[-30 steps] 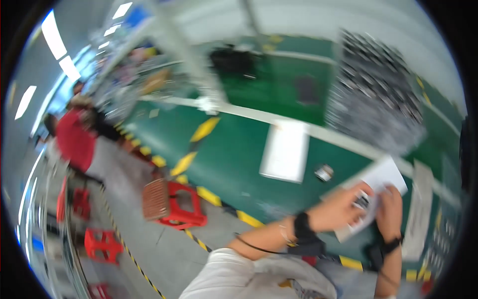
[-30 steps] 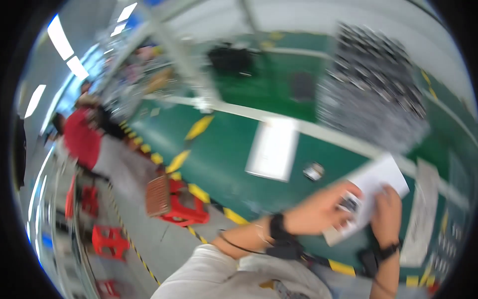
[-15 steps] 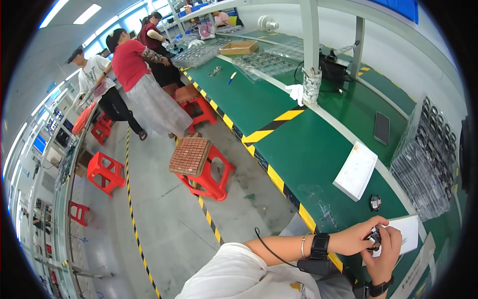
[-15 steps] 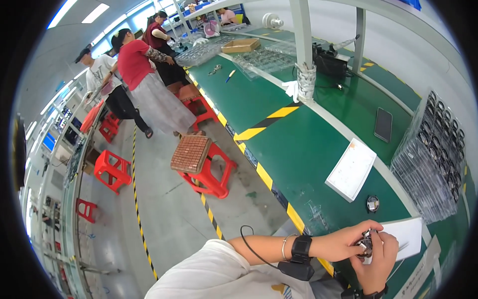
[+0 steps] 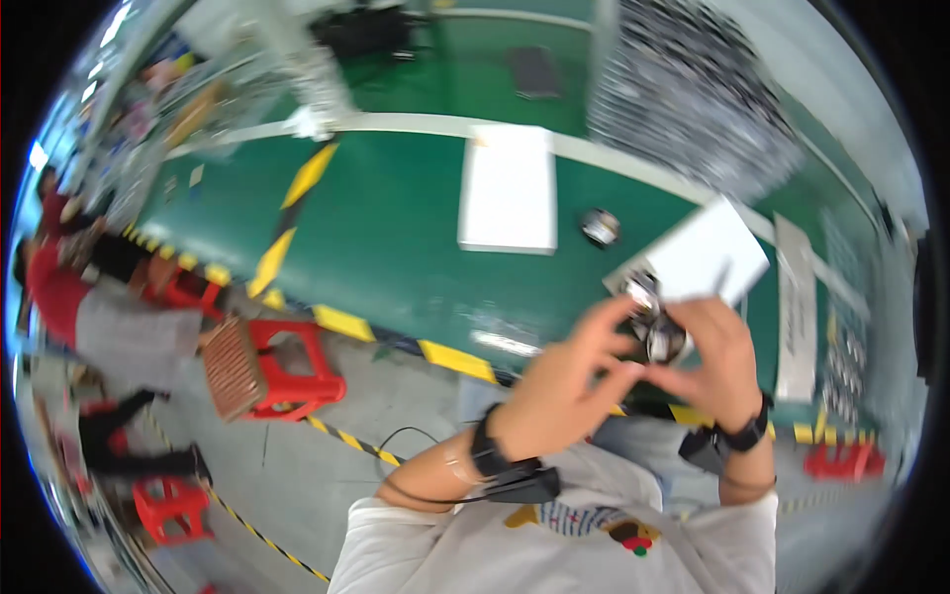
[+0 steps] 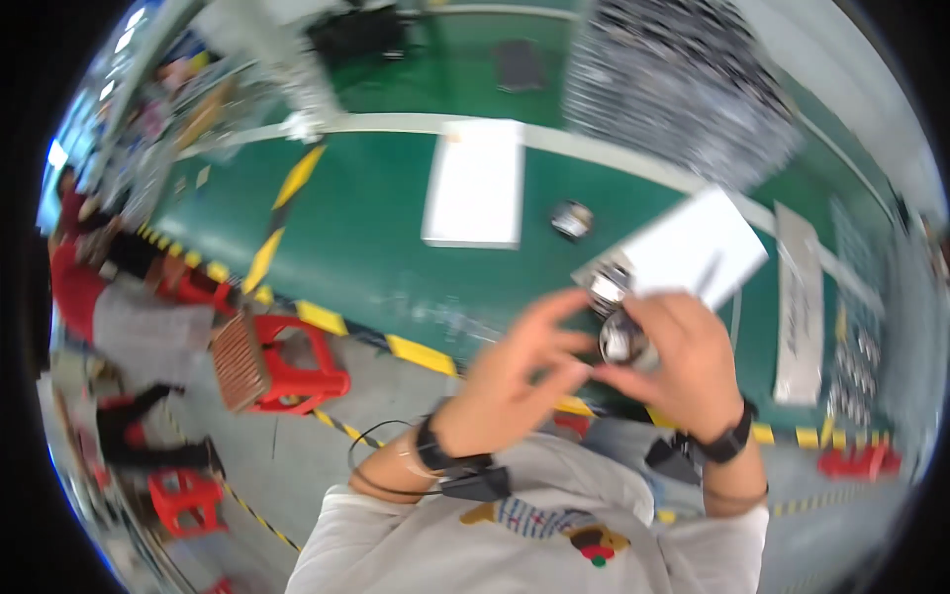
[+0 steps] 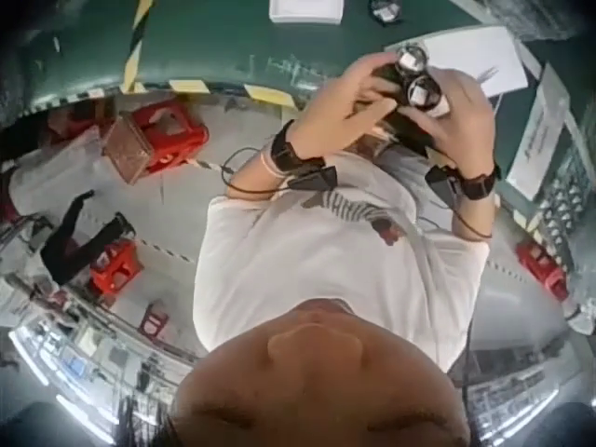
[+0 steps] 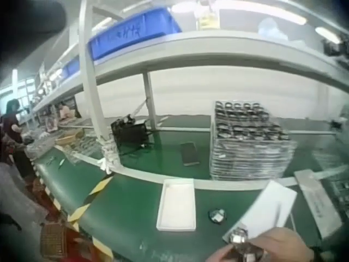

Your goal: The person picks up a watch and applies small adhesive strips to the internal components using tweezers, repeating this for several watches. Once finished, the person places the watches into a plastic tray and moves the tray to a stack.

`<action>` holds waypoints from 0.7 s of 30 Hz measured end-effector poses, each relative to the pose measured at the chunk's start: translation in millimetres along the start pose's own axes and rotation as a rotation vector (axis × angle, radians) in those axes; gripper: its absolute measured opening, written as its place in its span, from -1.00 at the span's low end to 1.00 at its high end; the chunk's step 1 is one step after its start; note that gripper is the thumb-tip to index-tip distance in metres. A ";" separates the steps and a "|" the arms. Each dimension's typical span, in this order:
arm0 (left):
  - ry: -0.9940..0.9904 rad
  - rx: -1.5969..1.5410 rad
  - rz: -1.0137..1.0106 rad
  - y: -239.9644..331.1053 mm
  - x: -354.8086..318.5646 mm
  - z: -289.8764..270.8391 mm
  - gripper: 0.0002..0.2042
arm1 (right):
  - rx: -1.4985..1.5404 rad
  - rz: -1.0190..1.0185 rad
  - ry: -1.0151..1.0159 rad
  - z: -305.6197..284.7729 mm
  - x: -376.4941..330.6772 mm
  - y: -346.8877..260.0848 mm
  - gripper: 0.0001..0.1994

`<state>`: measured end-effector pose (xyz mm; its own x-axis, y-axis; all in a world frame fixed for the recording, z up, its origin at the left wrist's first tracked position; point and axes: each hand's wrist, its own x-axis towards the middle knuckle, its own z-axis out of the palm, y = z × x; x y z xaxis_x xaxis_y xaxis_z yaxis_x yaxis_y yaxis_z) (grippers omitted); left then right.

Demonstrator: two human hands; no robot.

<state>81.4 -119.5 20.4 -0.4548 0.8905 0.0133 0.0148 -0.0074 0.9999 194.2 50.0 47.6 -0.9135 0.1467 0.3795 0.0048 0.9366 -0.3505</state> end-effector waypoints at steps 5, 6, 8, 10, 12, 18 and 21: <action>-0.304 -0.050 0.319 4.3 -11.4 -36.3 -0.64 | -0.027 0.177 0.029 -14.1 -0.9 52.3 -0.42; -0.534 -0.229 0.328 2.2 -12.8 -40.3 -0.65 | -0.008 0.148 -0.016 -12.3 5.3 54.0 -0.43; -0.778 -0.514 0.607 10.8 -16.5 -1.1 -0.57 | 0.067 0.044 -0.107 -6.6 21.9 44.8 -0.44; -0.829 -0.649 0.495 21.0 -1.4 12.6 -0.89 | 0.051 0.066 -0.102 3.0 24.3 53.0 -0.44; -0.850 -0.655 0.414 36.1 1.1 22.9 -0.89 | 0.006 0.043 -0.102 9.8 26.6 55.1 -0.44; -0.908 -0.711 0.214 40.4 2.1 19.2 -0.88 | 0.043 0.211 -0.206 31.4 28.6 51.7 -0.42; -0.974 -0.789 0.119 36.5 2.9 29.1 -0.87 | 0.163 0.315 -0.178 37.6 21.6 51.3 -0.42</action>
<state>106.5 -104.0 56.6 0.3622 0.8286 0.4270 -0.6777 -0.0804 0.7309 159.4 89.2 5.6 -0.9339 0.3479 0.0826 0.2443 0.7895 -0.5630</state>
